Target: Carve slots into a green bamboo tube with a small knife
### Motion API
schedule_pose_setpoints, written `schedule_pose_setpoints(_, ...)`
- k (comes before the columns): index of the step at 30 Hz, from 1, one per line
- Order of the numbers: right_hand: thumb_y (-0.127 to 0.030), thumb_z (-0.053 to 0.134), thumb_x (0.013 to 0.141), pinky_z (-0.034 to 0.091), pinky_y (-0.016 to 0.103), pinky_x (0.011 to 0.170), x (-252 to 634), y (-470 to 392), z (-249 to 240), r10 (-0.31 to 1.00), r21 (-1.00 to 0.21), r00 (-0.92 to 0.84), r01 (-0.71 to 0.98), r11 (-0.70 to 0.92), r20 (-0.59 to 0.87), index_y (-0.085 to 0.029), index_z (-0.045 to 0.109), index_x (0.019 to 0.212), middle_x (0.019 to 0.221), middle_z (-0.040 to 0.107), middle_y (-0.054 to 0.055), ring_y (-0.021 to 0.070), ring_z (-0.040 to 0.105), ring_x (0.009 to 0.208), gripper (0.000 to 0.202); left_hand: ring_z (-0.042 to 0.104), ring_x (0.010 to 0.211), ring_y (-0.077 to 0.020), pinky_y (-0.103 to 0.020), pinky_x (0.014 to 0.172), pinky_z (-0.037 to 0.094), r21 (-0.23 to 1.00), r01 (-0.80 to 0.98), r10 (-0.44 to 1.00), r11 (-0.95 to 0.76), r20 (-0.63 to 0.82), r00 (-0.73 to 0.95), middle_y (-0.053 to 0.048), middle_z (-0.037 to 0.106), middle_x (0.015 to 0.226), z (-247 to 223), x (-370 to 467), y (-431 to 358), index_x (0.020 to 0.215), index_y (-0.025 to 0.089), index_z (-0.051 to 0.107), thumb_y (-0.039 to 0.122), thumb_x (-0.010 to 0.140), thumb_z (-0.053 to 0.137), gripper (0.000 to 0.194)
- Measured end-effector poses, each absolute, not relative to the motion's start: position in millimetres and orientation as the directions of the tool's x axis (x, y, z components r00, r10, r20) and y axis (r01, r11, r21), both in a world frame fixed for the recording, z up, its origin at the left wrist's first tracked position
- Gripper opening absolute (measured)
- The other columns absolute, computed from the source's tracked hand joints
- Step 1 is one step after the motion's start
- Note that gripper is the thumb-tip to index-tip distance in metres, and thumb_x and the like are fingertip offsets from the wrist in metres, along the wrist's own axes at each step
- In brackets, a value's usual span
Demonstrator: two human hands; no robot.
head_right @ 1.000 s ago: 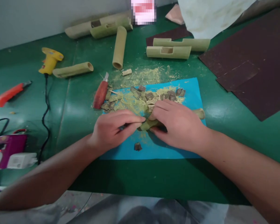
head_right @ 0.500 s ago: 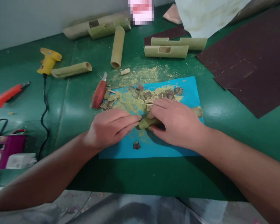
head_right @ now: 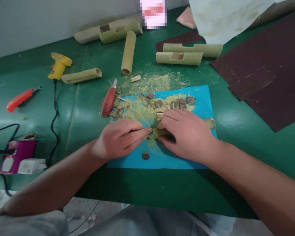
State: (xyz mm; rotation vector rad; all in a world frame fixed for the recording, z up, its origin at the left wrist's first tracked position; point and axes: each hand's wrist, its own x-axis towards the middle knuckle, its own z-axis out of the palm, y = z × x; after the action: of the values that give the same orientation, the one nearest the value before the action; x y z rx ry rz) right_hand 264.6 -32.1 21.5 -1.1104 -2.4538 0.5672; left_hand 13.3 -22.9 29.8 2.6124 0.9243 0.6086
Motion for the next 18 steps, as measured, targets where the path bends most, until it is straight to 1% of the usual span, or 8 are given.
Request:
schedule_pose_setpoints(1, -0.030, 0.059, 0.091, 0.043, 0.037, 0.073, 264, -32, 22, 0.771, -0.510, -0.613, 0.613, 0.603, 0.175, -0.022, 0.064, 0.093, 0.094, 0.070, 0.008, 0.0256, 0.064, 0.091, 0.009, 0.066, 0.067, -0.0133, -0.025, 0.062, 0.051, 0.361, 0.507, 0.617, -0.783, 0.343, 0.708, -0.001, 0.070, 0.076, 30, 13, -23, 0.092, 0.021, 0.075, 0.029, 0.103, 0.056, 0.023)
schedule_pose_setpoints(4, -0.028, 0.060, 0.090, 0.044, 0.037, 0.073, 264, -32, 22, 0.768, -0.525, -0.616, 0.603, 0.601, 0.173, -0.022, 0.065, 0.093, 0.093, 0.070, 0.008, 0.0251, 0.064, 0.090, 0.009, 0.067, 0.069, -0.0118, -0.024, 0.066, 0.054, 0.148, 0.483, 0.487, -0.863, 0.500, 0.716, 0.000, 0.072, 0.083, 33, 11, -23, 0.099, 0.022, 0.075, 0.019, 0.098, 0.064, 0.012)
schedule_pose_setpoints(5, -0.028, 0.060, 0.090, 0.044, 0.037, 0.073, 264, -32, 23, 0.769, -0.528, -0.616, 0.601, 0.600, 0.171, -0.022, 0.065, 0.094, 0.093, 0.070, 0.008, 0.0249, 0.064, 0.090, 0.009, 0.066, 0.067, -0.0111, -0.023, 0.066, 0.055, 0.107, 0.481, 0.460, -0.870, 0.526, 0.716, 0.001, 0.072, 0.083, 34, 11, -24, 0.099, 0.022, 0.075, 0.018, 0.097, 0.065, 0.011)
schedule_pose_setpoints(7, -0.028, 0.061, 0.090, 0.044, 0.037, 0.073, 263, -32, 23, 0.772, -0.531, -0.613, 0.604, 0.595, 0.168, -0.022, 0.066, 0.094, 0.094, 0.071, 0.008, 0.0247, 0.064, 0.090, 0.009, 0.065, 0.064, -0.0102, -0.022, 0.064, 0.054, 0.082, 0.500, 0.460, -0.862, 0.540, 0.705, 0.002, 0.071, 0.079, 35, 11, -26, 0.098, 0.023, 0.075, 0.018, 0.096, 0.067, 0.010)
schedule_pose_setpoints(8, -0.028, 0.061, 0.090, 0.044, 0.037, 0.073, 263, -32, 24, 0.775, -0.529, -0.610, 0.607, 0.592, 0.167, -0.021, 0.066, 0.093, 0.095, 0.071, 0.008, 0.0246, 0.064, 0.090, 0.009, 0.065, 0.063, -0.0102, -0.022, 0.063, 0.054, 0.095, 0.517, 0.483, -0.850, 0.529, 0.698, 0.002, 0.071, 0.078, 35, 11, -27, 0.097, 0.023, 0.076, 0.020, 0.097, 0.066, 0.010)
schedule_pose_setpoints(10, -0.029, 0.061, 0.090, 0.044, 0.037, 0.073, 264, -32, 24, 0.775, -0.522, -0.609, 0.612, 0.594, 0.168, -0.021, 0.066, 0.093, 0.096, 0.071, 0.009, 0.0247, 0.064, 0.091, 0.010, 0.066, 0.065, -0.0110, -0.022, 0.063, 0.054, 0.164, 0.531, 0.536, -0.831, 0.490, 0.688, 0.000, 0.071, 0.077, 34, 11, -28, 0.098, 0.023, 0.076, 0.023, 0.100, 0.063, 0.014)
schedule_pose_setpoints(15, -0.032, 0.060, 0.091, 0.044, 0.037, 0.073, 265, -31, 21, 0.766, -0.495, -0.619, 0.619, 0.610, 0.170, -0.022, 0.066, 0.094, 0.099, 0.071, 0.009, 0.0255, 0.064, 0.093, 0.012, 0.071, 0.081, -0.0119, -0.022, 0.075, 0.059, 0.430, 0.426, 0.594, -0.796, 0.419, 0.687, -0.005, 0.075, 0.094, 26, 11, -29, 0.107, 0.017, 0.075, 0.019, 0.104, 0.056, 0.020)
schedule_pose_setpoints(18, -0.032, 0.061, 0.090, 0.043, 0.037, 0.073, 266, -31, 19, 0.759, -0.489, -0.621, 0.609, 0.624, 0.195, -0.022, 0.066, 0.094, 0.098, 0.072, 0.009, 0.0252, 0.064, 0.092, 0.012, 0.071, 0.084, -0.0119, -0.022, 0.077, 0.059, 0.485, 0.409, 0.609, -0.773, 0.389, 0.691, -0.005, 0.074, 0.095, 23, 10, -28, 0.108, 0.017, 0.075, 0.017, 0.103, 0.057, 0.019)
